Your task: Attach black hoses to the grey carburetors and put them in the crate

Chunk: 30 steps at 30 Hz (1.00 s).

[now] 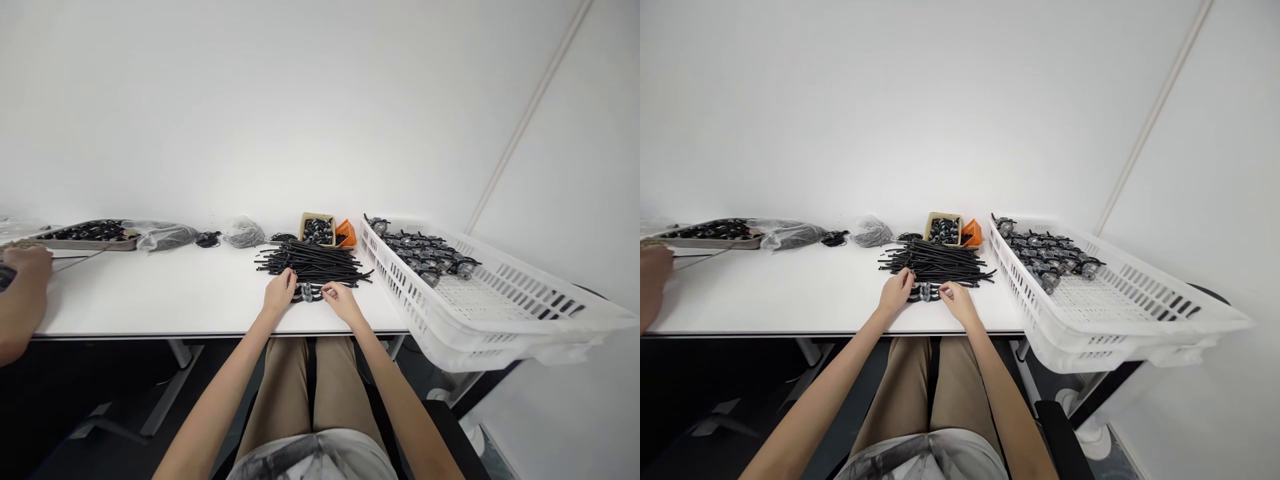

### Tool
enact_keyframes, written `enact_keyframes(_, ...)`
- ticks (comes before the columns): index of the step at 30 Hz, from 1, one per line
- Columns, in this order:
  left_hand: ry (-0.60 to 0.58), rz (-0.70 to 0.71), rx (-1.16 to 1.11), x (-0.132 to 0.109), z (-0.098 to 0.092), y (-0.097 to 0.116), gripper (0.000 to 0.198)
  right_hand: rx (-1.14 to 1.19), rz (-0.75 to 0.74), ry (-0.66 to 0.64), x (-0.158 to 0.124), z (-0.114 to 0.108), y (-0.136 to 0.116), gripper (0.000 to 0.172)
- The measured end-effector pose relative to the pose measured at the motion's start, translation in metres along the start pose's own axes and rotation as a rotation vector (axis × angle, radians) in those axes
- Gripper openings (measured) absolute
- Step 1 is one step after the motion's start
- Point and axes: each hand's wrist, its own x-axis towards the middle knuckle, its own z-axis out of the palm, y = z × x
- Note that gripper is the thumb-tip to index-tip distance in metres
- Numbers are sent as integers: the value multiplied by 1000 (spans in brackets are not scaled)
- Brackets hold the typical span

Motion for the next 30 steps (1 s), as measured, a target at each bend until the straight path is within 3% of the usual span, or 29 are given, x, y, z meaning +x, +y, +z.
enact_keyframes(8, 46, -23, 25, 1, 2, -2, 24, -46, -8, 68, 1, -1, 5, 19)
enact_keyframes(14, -99, 99, -16, 5, 6, -7, 32, -62, -13, 69, 1, -1, 5, 19)
enact_keyframes(20, -116, 177, 34, 6, 8, -9, 38, -68, -2, 44, 1, 0, 7, 19)
enact_keyframes(30, -150, 185, 3, 6, 10, -9, 43, -72, -6, 30, 0, -1, 5, 20)
